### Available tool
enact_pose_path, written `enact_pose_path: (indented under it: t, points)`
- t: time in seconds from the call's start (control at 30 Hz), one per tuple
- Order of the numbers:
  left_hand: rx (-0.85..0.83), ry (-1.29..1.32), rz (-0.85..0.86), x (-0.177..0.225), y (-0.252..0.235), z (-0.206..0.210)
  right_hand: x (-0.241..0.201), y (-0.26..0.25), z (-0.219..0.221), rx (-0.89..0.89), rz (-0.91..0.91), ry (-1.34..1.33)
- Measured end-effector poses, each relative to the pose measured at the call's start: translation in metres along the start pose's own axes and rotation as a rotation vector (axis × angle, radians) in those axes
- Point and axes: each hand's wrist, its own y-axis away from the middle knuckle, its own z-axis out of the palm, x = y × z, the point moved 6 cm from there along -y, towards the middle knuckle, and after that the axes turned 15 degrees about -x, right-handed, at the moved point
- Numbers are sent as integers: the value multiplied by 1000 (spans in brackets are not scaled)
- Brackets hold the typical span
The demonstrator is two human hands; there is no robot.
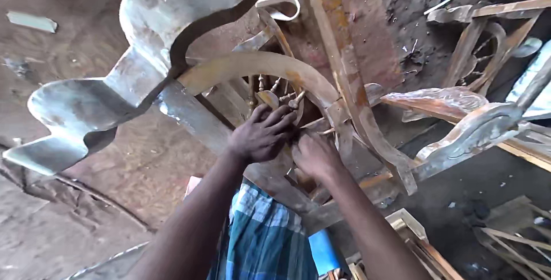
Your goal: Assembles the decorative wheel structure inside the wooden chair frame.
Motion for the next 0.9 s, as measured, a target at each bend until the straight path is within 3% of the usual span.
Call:
enact_pose_path:
  t: [0.1,0.27,0.4,0.57,0.67,0.77,0.9]
  points:
    - [30,-13,-4,-1,1,2,7,28,14,131,-20,24]
    - [-1,3,-17,2,2,-2,3,0,10,111,-53,-59]
    - [37,-45,-26,-1,1,-1,18,28,26,280,-105,-42]
    - [16,-66,-14,5,-1,-4,13,2,18,299,-94,7]
    - [2,-77,-29,4,-2,-3,19,33,25,356,-122,-58]
    - [13,-95,-26,5,0,-1,54,73,24,333,-213,-311]
    - [13,-123,47,10,1,0,84,85,2,653,-432,-392]
